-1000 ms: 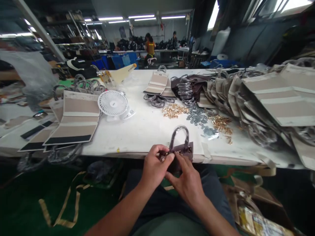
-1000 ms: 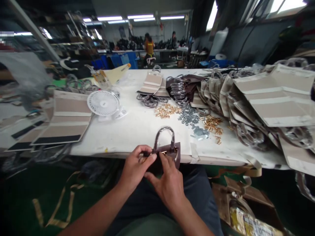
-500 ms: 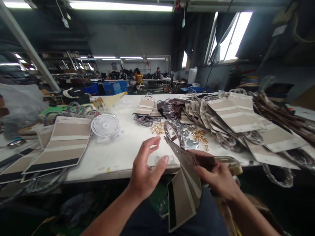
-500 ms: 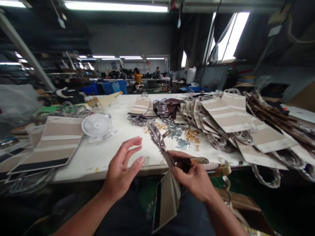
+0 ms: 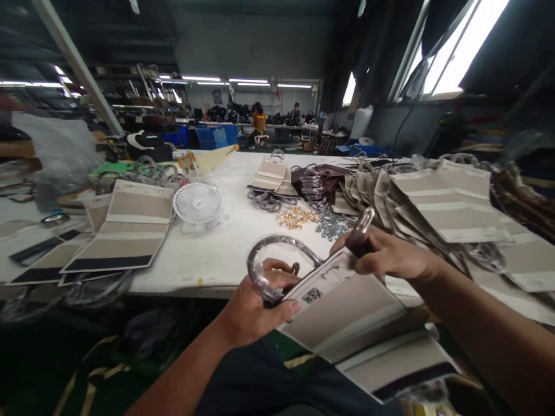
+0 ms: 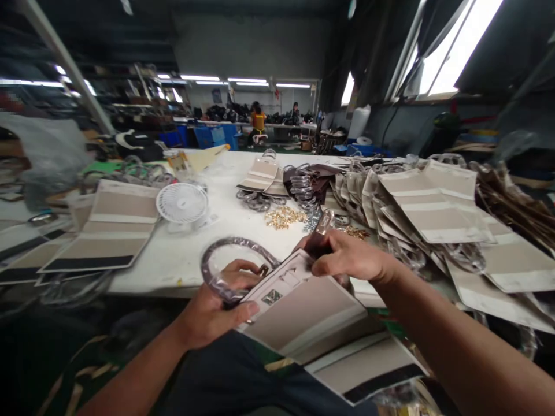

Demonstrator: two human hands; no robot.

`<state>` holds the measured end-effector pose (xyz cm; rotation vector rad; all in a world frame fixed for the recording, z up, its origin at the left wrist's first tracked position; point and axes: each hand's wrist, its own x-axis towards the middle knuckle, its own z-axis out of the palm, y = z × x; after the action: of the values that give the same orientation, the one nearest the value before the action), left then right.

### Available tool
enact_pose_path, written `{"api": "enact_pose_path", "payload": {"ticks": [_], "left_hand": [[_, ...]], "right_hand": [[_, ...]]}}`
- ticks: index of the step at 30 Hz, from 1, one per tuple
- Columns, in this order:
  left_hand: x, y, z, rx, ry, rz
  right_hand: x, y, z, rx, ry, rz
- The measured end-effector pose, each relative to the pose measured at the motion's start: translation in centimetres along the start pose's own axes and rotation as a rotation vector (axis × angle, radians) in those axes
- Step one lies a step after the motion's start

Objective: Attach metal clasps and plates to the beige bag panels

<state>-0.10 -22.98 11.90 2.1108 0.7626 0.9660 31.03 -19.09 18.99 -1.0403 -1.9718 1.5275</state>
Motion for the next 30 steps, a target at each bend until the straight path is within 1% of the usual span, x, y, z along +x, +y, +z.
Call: {"api": "enact_pose_path", "payload": {"ticks": [4,6,8,10,12,13,15,17,18,20,21,23,25,27,29,30], "left_hand": [[-4.0,-4.6,3.4,0.333,0.039,-0.048],[-6.0,-6.3,5.2,0.499,0.086,-0.097],[-7.2,-7.5,6.7,0.550,0.128,-0.180],[-7.4,-8.3,7.7,0.432,0.113,-0.241],[-6.7,-9.1,8.3,0.178,0.105,-0.319],[-6.1,-9.5,8.6,0.020,0.125,-0.396],[-4.8,-10.4,9.1,-0.291,0.204,-0.603],[-3.8,-11.2,9.6,-0.553,0.260,-0.781],[-3.3,-11.4,9.8,-0.643,0.278,-0.830],[-2.7,-11.5,10.2,-0.745,0.311,-0.880],[-2.6,-11.4,10.5,-0.777,0.336,-0.901],[-2.6,-11.1,11.0,-0.838,0.406,-0.952],[-2.9,-10.8,11.7,-0.928,0.478,-1.029],[-3.2,-10.9,12.4,-1.002,0.531,-1.113],[-3.2,-11.2,12.8,-1.033,0.556,-1.166],[-3.2,-11.4,12.9,-1.035,0.563,-1.175]], "right_hand": [[4.9,5.3,0.4,0.038,-0.249,0.198],[7.0,8.1,1.0,0.061,-0.328,0.268],[8.7,10.3,1.4,0.075,-0.367,0.309],[10.1,11.9,1.5,0.072,-0.391,0.331],[11.6,12.8,1.1,0.065,-0.404,0.345],[12.3,13.2,0.7,0.065,-0.403,0.348],[13.7,13.6,-0.1,0.049,-0.394,0.350],[14.9,13.9,-0.9,-0.016,-0.380,0.350],[15.4,14.0,-1.1,-0.069,-0.359,0.341],[15.9,14.1,-1.1,-0.212,-0.282,0.304],[15.9,14.1,-0.9,-0.292,-0.220,0.285],[15.2,14.0,0.1,-0.451,-0.049,0.261],[13.7,13.9,1.4,-0.583,0.151,0.254],[11.6,13.7,2.2,-0.656,0.324,0.242],[9.1,13.7,2.0,-0.662,0.420,0.262],[7.9,13.9,1.4,-0.657,0.457,0.288]]}}
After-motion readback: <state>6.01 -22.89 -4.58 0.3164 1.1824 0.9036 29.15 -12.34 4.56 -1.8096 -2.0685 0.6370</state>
